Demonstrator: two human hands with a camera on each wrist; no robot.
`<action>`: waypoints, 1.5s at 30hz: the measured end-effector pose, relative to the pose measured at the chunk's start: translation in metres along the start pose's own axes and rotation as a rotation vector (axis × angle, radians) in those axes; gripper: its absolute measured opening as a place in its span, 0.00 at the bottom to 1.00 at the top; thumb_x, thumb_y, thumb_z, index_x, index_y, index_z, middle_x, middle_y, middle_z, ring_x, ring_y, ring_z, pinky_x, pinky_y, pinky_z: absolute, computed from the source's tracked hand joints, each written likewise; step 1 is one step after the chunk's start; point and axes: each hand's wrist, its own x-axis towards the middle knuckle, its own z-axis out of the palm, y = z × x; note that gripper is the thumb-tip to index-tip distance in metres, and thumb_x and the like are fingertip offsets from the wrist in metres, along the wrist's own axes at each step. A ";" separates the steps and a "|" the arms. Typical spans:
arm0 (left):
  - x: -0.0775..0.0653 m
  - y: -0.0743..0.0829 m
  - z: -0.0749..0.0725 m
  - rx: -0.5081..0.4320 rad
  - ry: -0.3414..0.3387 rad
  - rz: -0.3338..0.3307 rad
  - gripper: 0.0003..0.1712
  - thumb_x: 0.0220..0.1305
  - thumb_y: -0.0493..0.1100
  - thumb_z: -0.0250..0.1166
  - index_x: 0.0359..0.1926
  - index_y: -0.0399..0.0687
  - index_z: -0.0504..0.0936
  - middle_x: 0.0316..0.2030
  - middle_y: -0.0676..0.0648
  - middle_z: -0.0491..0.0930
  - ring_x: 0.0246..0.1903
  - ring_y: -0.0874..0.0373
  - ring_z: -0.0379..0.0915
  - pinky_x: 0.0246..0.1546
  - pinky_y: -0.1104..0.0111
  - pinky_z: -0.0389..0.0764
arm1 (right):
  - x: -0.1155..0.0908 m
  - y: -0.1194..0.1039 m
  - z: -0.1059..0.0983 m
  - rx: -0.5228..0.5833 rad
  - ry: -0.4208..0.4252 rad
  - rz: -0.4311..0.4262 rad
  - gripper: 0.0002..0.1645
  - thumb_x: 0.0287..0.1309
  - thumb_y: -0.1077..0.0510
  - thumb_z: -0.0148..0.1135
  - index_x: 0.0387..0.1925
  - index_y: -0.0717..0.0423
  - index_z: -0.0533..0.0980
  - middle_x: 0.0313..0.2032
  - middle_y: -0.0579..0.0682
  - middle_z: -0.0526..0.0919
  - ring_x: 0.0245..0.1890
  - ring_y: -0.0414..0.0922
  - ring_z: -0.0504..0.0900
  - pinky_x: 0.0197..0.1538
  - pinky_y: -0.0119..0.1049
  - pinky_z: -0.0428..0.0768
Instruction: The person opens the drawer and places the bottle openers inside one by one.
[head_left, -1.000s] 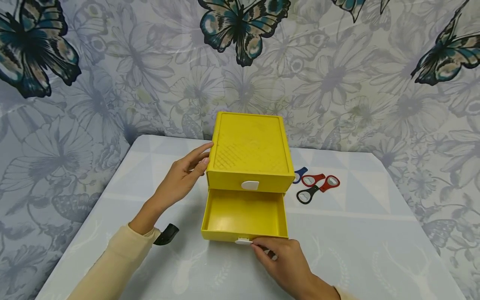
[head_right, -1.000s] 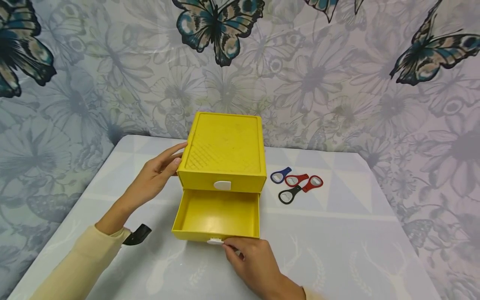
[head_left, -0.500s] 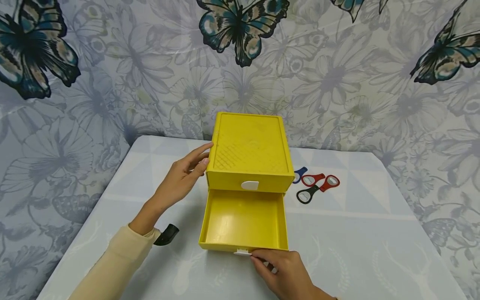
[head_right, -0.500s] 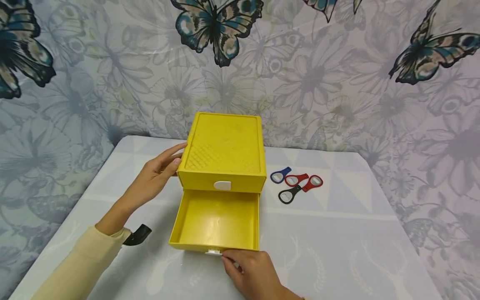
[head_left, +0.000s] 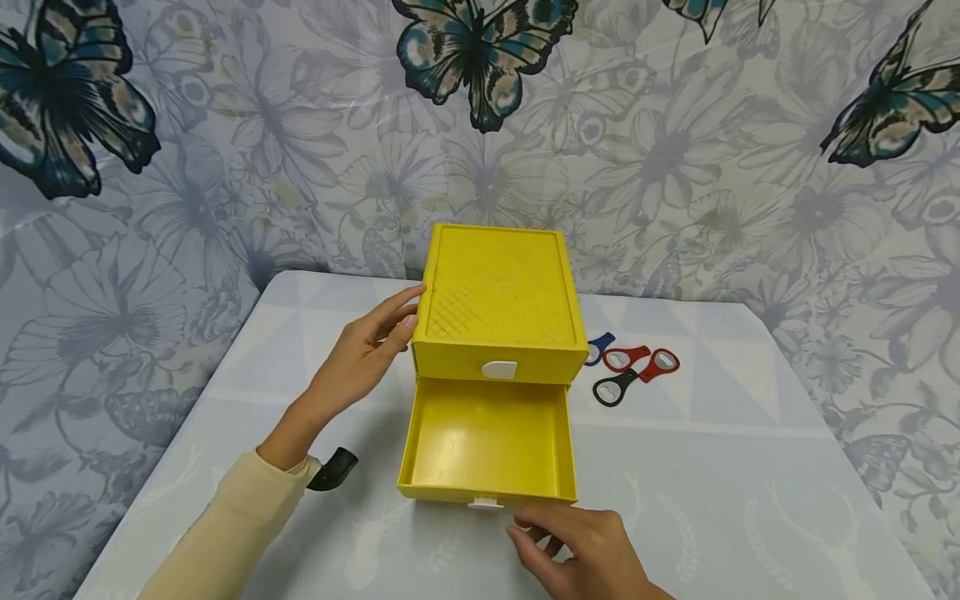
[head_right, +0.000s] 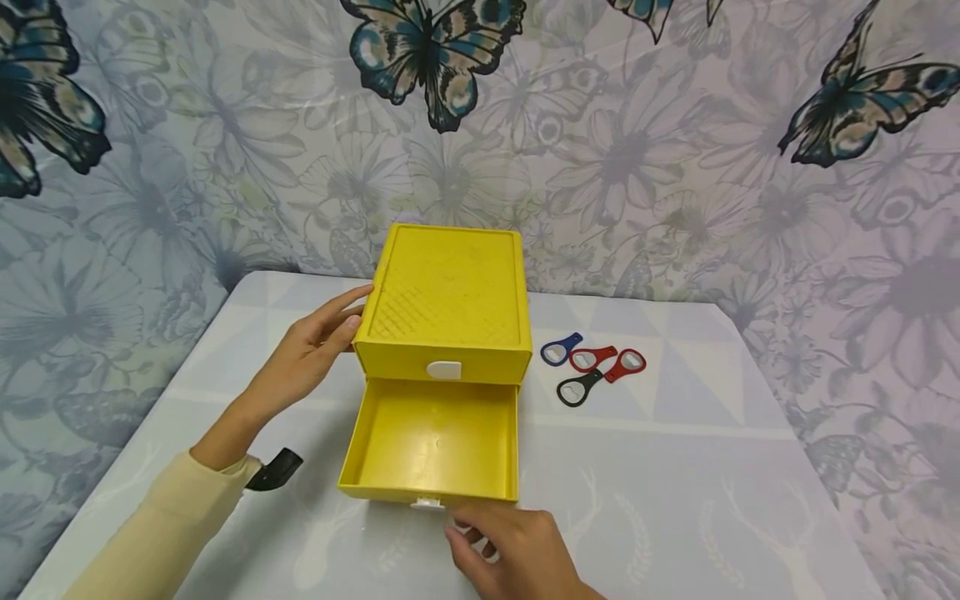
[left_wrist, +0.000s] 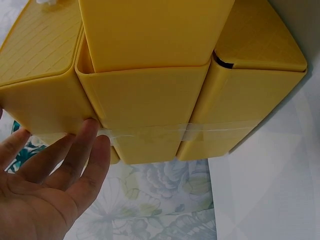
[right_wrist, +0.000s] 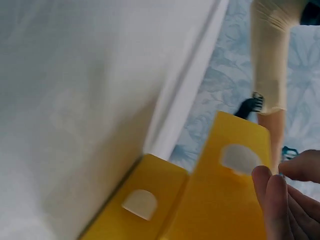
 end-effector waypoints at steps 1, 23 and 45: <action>0.000 0.000 0.000 -0.001 0.001 0.000 0.27 0.73 0.49 0.48 0.70 0.63 0.58 0.64 0.45 0.69 0.53 0.52 0.76 0.49 0.58 0.80 | 0.001 -0.002 -0.003 0.020 0.017 -0.015 0.12 0.48 0.61 0.71 0.35 0.46 0.80 0.27 0.38 0.85 0.25 0.25 0.79 0.26 0.13 0.74; 0.001 -0.003 0.000 -0.017 -0.010 0.006 0.27 0.73 0.49 0.48 0.70 0.64 0.57 0.64 0.46 0.68 0.53 0.53 0.75 0.48 0.59 0.79 | 0.030 0.011 -0.054 0.072 0.105 0.056 0.21 0.41 0.67 0.73 0.41 0.50 0.82 0.31 0.45 0.87 0.28 0.30 0.82 0.31 0.22 0.81; 0.001 -0.003 -0.001 -0.019 -0.008 0.012 0.27 0.73 0.48 0.48 0.70 0.63 0.57 0.64 0.46 0.68 0.55 0.53 0.74 0.49 0.58 0.79 | 0.034 0.117 -0.081 -0.256 0.123 0.236 0.12 0.47 0.55 0.72 0.37 0.42 0.83 0.31 0.38 0.86 0.30 0.26 0.82 0.31 0.21 0.81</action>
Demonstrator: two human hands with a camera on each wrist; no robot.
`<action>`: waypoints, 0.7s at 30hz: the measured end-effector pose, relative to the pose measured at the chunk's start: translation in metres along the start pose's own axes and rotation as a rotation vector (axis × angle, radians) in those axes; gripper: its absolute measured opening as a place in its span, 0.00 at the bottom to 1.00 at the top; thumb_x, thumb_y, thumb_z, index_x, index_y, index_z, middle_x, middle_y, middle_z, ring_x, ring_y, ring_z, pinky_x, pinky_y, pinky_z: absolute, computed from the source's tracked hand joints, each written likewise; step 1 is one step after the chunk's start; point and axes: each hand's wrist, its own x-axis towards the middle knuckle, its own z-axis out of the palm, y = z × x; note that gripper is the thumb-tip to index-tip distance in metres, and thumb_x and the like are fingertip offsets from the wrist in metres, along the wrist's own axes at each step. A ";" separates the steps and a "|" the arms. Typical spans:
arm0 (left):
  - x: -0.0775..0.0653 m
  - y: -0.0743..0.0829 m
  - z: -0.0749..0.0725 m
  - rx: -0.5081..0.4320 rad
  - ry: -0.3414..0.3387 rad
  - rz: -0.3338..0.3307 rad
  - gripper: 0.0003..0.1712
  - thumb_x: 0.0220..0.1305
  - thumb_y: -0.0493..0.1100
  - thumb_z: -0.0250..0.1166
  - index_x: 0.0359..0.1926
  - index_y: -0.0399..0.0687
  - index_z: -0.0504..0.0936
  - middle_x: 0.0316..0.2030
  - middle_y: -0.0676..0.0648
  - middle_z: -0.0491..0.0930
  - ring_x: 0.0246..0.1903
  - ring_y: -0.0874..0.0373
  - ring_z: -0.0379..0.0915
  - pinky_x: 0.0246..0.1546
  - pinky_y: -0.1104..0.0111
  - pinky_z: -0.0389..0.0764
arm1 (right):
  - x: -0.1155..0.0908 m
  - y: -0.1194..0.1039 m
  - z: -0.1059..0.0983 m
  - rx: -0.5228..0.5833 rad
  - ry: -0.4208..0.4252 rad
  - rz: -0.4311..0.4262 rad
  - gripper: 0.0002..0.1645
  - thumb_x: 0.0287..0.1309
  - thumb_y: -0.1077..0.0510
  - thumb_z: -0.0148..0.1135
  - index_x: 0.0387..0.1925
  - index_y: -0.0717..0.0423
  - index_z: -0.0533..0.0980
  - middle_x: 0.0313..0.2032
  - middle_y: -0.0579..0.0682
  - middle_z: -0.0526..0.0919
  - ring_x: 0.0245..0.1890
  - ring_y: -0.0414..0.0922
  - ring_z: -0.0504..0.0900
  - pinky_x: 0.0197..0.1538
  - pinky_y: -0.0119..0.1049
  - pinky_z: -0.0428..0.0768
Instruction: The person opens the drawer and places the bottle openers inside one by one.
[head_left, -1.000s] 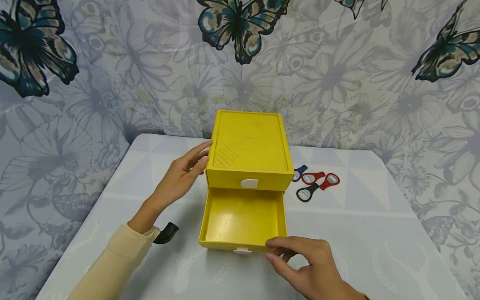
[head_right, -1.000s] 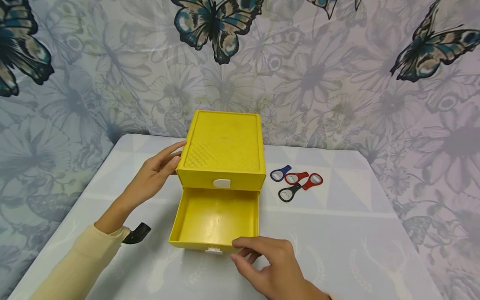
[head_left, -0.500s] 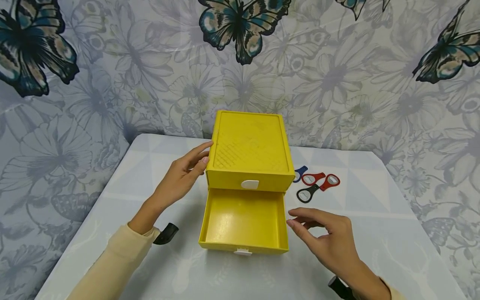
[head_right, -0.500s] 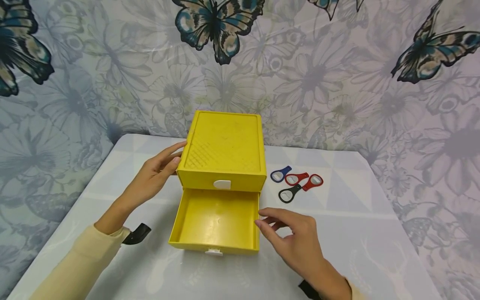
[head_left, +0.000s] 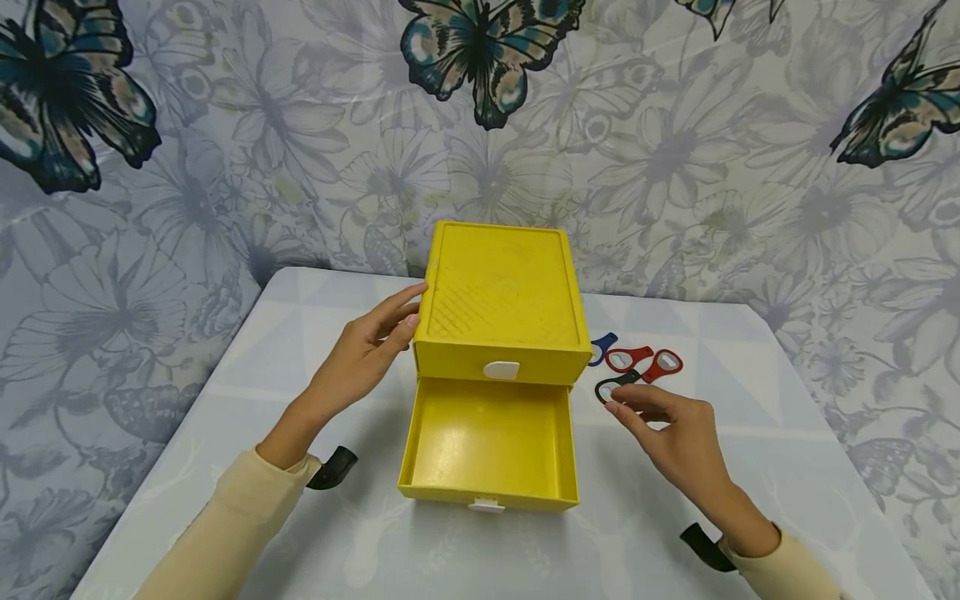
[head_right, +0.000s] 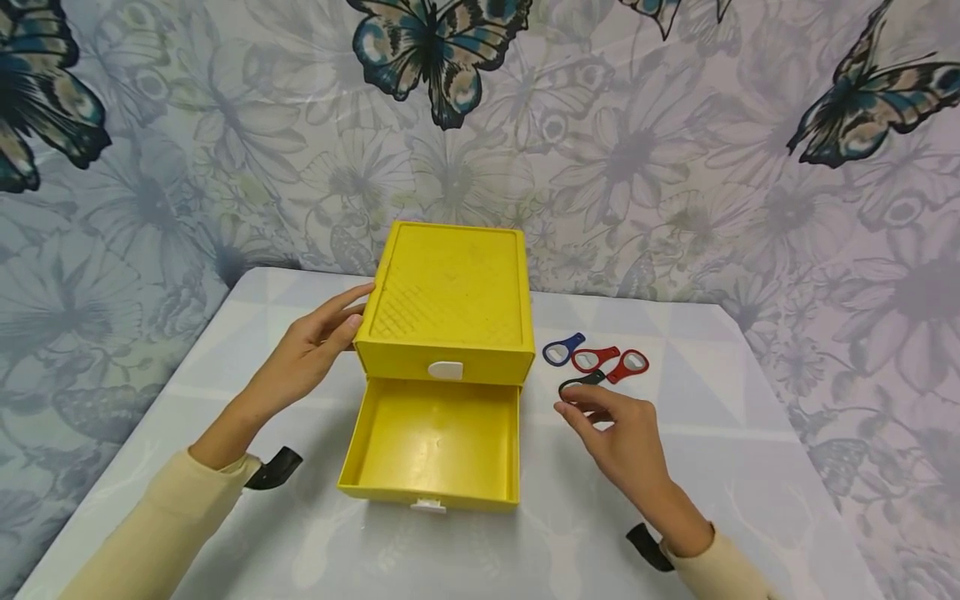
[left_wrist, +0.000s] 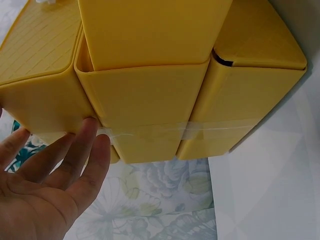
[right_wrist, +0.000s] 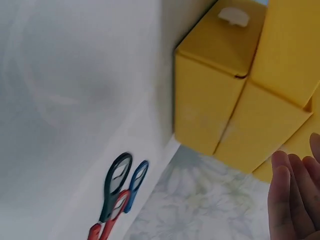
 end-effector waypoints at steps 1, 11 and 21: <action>0.000 0.000 0.000 0.001 0.000 0.000 0.27 0.73 0.48 0.48 0.70 0.63 0.58 0.64 0.46 0.68 0.54 0.53 0.75 0.49 0.58 0.79 | 0.001 0.005 0.000 0.000 0.001 0.001 0.12 0.47 0.55 0.73 0.37 0.42 0.83 0.31 0.38 0.86 0.30 0.25 0.82 0.32 0.21 0.81; 0.001 0.001 0.000 -0.002 -0.009 0.000 0.27 0.73 0.48 0.48 0.71 0.63 0.57 0.64 0.45 0.68 0.55 0.52 0.74 0.50 0.56 0.79 | 0.011 0.057 0.003 -0.034 -0.141 0.048 0.15 0.46 0.57 0.73 0.39 0.44 0.83 0.33 0.41 0.87 0.33 0.29 0.81 0.35 0.21 0.80; 0.001 0.001 0.000 -0.005 -0.014 -0.002 0.27 0.73 0.48 0.48 0.71 0.63 0.57 0.64 0.47 0.68 0.56 0.54 0.74 0.51 0.58 0.79 | 0.033 0.115 0.001 -0.053 -0.406 0.036 0.18 0.48 0.55 0.71 0.44 0.49 0.82 0.39 0.47 0.85 0.38 0.48 0.81 0.39 0.40 0.84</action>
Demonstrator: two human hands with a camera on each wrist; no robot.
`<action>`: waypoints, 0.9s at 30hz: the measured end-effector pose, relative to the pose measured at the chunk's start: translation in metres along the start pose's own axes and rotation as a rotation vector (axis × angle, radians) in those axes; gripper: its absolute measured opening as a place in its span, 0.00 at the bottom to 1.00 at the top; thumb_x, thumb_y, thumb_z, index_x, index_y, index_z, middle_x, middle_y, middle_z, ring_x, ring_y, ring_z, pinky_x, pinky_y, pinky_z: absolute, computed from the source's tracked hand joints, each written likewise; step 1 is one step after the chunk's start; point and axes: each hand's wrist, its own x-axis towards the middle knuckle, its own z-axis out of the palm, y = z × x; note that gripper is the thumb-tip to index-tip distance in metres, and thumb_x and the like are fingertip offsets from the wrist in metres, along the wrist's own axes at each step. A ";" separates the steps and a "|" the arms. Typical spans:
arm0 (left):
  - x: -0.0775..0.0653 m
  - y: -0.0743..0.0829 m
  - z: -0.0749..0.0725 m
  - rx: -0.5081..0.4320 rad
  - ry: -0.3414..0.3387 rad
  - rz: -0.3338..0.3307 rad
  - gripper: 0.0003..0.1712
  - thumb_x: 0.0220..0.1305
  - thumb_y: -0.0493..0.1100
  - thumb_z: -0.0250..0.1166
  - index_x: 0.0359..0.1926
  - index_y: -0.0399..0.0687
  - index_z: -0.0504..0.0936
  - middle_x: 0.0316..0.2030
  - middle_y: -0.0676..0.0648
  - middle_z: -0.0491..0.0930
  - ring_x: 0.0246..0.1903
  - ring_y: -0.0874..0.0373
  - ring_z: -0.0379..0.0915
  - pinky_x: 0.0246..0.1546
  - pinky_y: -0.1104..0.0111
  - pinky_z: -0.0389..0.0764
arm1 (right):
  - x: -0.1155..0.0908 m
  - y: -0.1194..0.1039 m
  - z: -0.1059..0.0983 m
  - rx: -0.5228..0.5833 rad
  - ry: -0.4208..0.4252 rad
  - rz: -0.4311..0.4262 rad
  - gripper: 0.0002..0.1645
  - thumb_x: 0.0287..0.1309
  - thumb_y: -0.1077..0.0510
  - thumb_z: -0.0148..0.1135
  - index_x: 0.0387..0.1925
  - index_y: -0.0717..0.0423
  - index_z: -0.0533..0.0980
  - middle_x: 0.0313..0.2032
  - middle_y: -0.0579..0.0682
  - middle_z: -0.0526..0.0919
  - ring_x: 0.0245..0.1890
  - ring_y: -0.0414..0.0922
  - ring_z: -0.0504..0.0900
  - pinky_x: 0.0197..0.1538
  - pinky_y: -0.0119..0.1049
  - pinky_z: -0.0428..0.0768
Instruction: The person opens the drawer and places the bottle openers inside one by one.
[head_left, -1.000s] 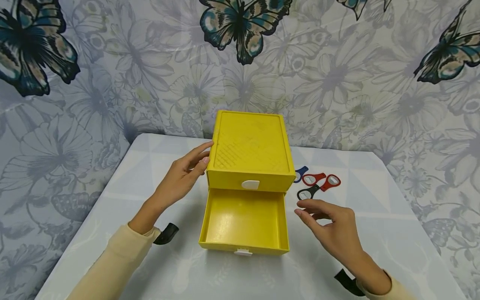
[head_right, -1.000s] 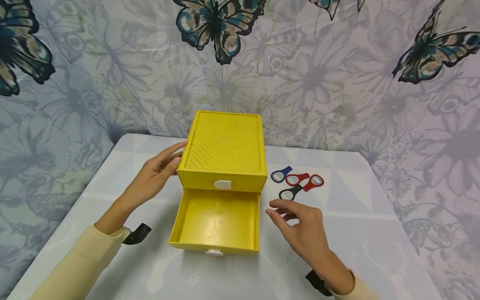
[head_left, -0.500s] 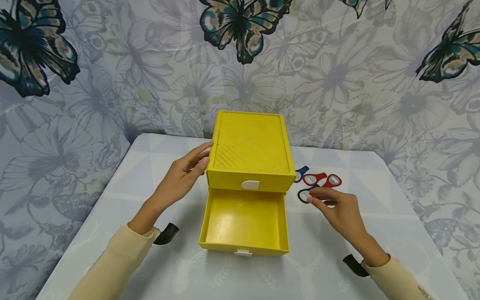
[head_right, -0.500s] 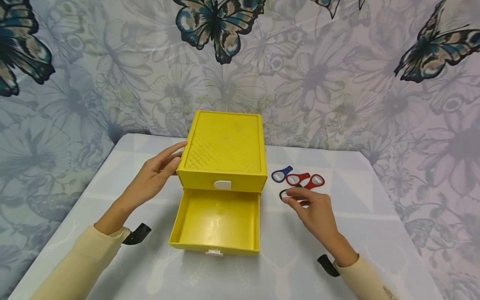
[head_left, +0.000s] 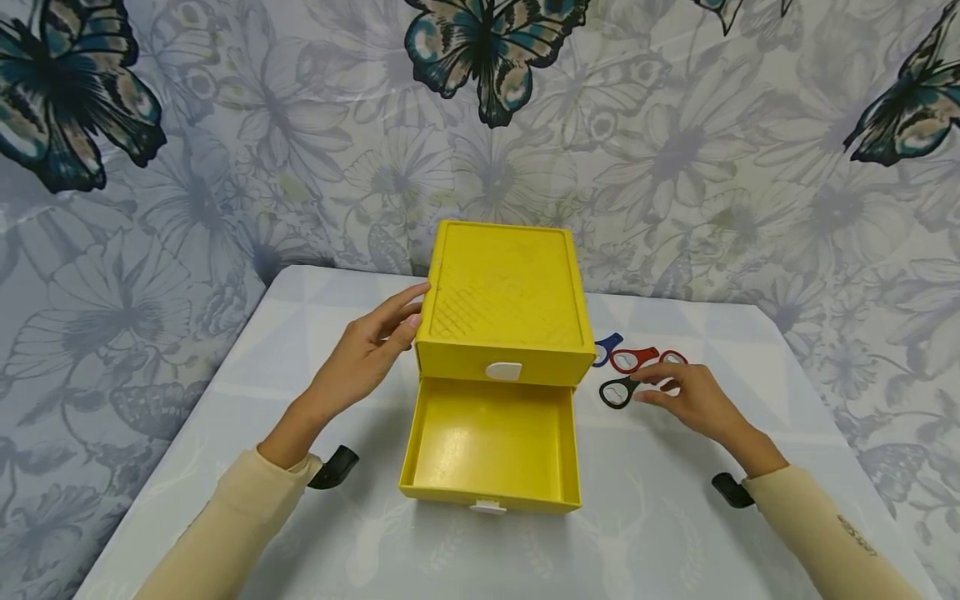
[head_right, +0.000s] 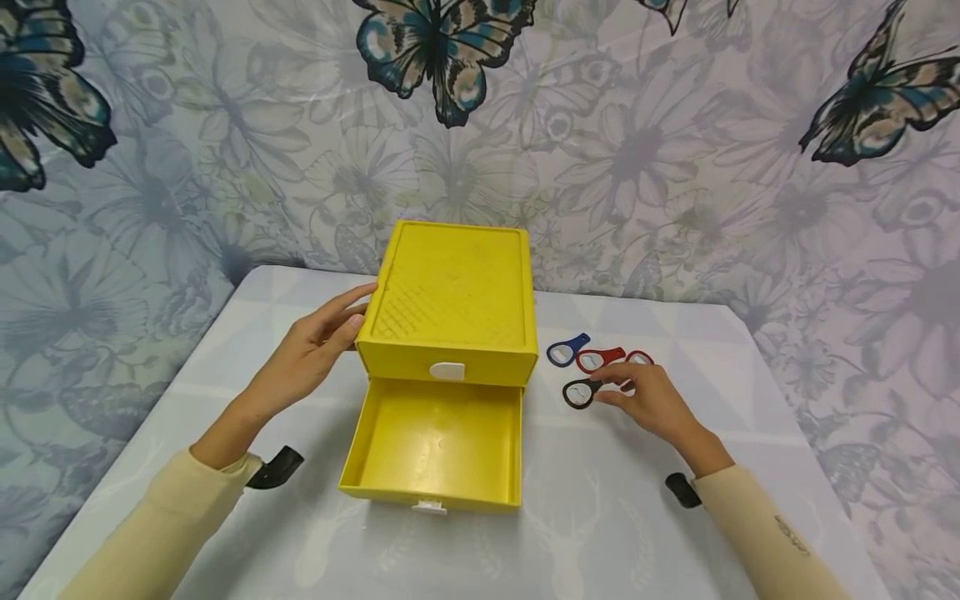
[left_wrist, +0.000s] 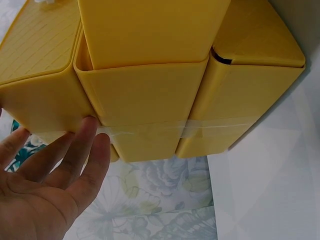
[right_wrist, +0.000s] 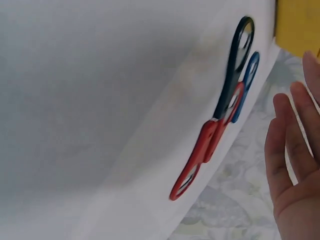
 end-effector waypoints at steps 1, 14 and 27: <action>0.000 0.000 0.000 0.000 -0.001 0.000 0.27 0.73 0.48 0.48 0.71 0.63 0.57 0.64 0.47 0.68 0.56 0.54 0.74 0.50 0.58 0.79 | 0.002 0.003 0.000 0.000 -0.021 0.011 0.18 0.49 0.55 0.71 0.45 0.49 0.82 0.40 0.48 0.85 0.39 0.49 0.81 0.41 0.42 0.84; 0.001 0.003 0.001 0.009 0.007 -0.021 0.27 0.73 0.49 0.48 0.70 0.64 0.58 0.64 0.46 0.68 0.56 0.53 0.74 0.50 0.58 0.79 | 0.015 0.026 0.013 -0.011 -0.102 0.016 0.15 0.50 0.59 0.69 0.43 0.49 0.81 0.43 0.46 0.84 0.43 0.48 0.81 0.46 0.47 0.81; 0.001 0.002 0.001 0.015 0.014 -0.038 0.27 0.73 0.49 0.48 0.70 0.65 0.57 0.64 0.47 0.68 0.56 0.53 0.74 0.50 0.58 0.79 | 0.019 0.033 0.022 -0.002 -0.127 -0.030 0.14 0.49 0.60 0.70 0.41 0.46 0.82 0.46 0.45 0.84 0.46 0.44 0.80 0.47 0.43 0.80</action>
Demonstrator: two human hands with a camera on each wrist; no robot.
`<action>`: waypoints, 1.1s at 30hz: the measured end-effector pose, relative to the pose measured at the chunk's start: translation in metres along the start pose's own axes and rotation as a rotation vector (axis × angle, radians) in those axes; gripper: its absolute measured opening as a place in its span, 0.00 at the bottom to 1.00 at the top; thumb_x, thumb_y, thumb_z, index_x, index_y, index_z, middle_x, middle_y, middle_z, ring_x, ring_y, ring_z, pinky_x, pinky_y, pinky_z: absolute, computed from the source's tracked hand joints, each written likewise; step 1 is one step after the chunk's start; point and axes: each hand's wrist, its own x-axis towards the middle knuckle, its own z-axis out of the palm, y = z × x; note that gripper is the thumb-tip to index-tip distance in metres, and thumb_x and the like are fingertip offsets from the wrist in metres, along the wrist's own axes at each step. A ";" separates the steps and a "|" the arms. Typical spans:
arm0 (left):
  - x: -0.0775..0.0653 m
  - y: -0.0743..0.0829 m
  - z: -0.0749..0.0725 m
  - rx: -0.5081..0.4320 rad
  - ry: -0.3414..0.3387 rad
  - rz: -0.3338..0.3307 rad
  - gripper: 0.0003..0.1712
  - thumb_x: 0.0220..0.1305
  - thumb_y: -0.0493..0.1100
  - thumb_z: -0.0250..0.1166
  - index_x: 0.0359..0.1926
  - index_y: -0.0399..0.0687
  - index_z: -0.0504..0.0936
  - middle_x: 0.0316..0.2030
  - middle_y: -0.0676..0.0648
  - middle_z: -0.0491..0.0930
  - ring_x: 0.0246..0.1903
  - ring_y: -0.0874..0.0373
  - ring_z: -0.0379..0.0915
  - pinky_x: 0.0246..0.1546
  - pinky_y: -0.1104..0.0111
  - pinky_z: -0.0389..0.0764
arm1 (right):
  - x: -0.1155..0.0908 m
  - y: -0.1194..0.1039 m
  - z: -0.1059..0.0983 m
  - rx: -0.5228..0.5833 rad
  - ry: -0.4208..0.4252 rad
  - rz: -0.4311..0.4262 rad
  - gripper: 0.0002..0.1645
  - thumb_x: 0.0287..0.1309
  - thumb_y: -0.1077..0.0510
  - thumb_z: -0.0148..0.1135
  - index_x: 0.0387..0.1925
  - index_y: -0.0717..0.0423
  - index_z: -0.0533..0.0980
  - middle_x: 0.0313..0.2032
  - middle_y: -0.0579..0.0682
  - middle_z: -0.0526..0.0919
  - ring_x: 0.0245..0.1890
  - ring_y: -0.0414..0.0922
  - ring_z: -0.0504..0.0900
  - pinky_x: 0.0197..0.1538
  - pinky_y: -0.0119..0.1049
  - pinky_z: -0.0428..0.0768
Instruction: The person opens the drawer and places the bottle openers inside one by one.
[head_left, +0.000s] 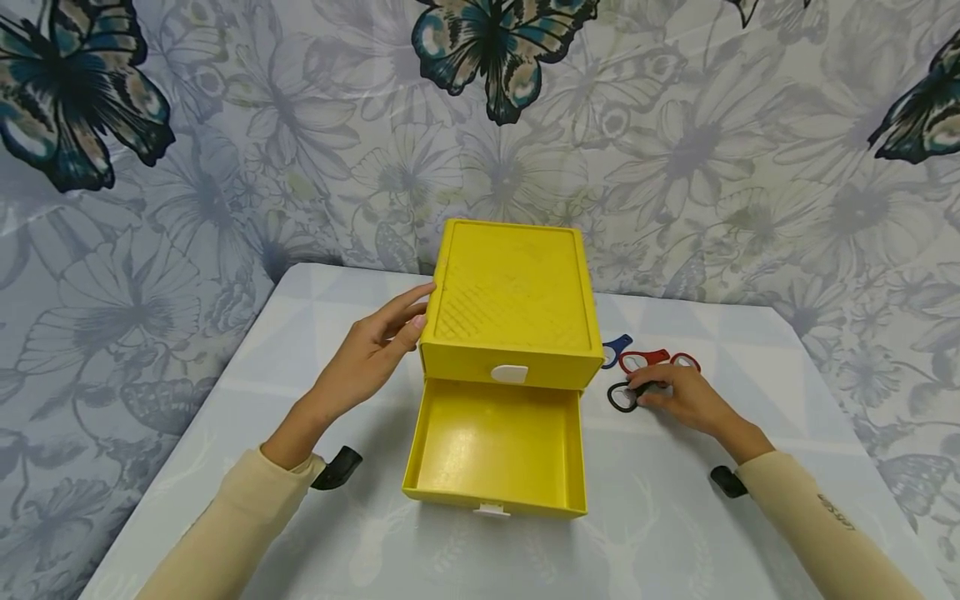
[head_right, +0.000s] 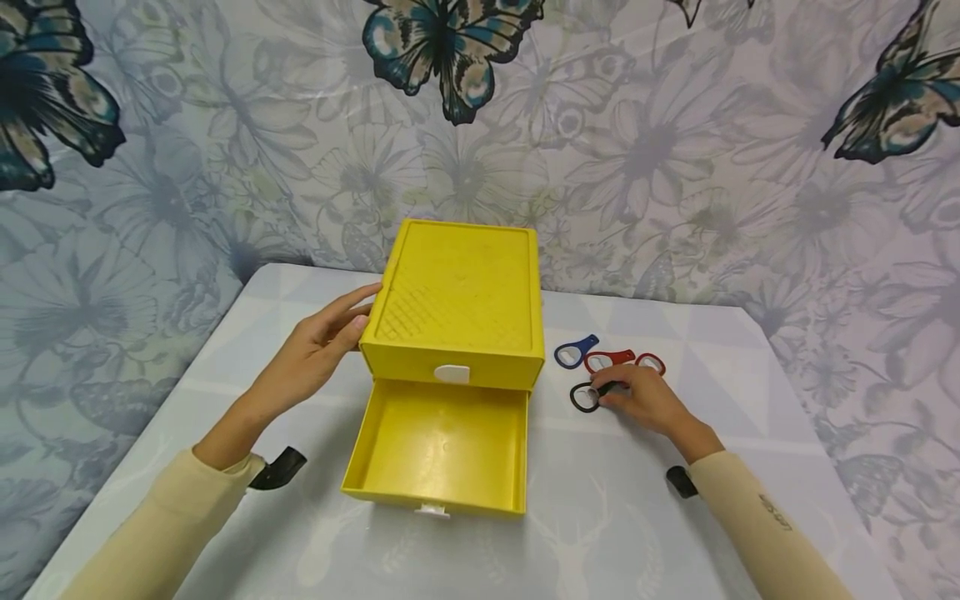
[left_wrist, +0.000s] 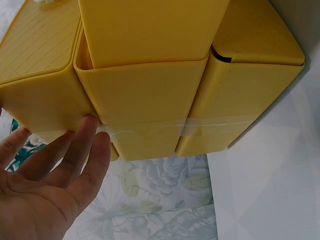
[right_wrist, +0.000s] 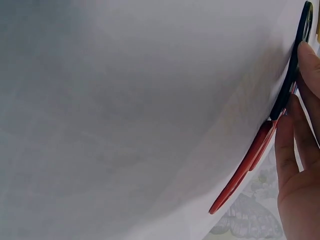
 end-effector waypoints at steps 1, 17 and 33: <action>0.000 0.000 0.000 -0.002 -0.001 -0.001 0.27 0.73 0.49 0.48 0.70 0.65 0.57 0.64 0.47 0.68 0.56 0.53 0.74 0.50 0.58 0.79 | 0.000 0.000 0.000 0.003 0.002 -0.006 0.14 0.49 0.60 0.70 0.41 0.46 0.82 0.46 0.46 0.84 0.46 0.45 0.80 0.46 0.42 0.80; 0.000 0.001 0.000 -0.021 -0.008 0.011 0.27 0.73 0.47 0.48 0.71 0.62 0.57 0.64 0.46 0.68 0.55 0.53 0.74 0.51 0.59 0.79 | -0.001 -0.001 0.001 0.019 -0.018 0.036 0.17 0.43 0.54 0.74 0.40 0.41 0.84 0.45 0.42 0.84 0.48 0.44 0.79 0.46 0.41 0.80; 0.001 0.000 0.000 -0.013 -0.007 0.015 0.27 0.73 0.47 0.48 0.71 0.63 0.57 0.64 0.46 0.68 0.54 0.52 0.75 0.50 0.56 0.79 | -0.005 -0.001 0.007 0.016 0.024 -0.036 0.07 0.45 0.52 0.73 0.30 0.40 0.84 0.40 0.40 0.86 0.46 0.42 0.82 0.51 0.45 0.80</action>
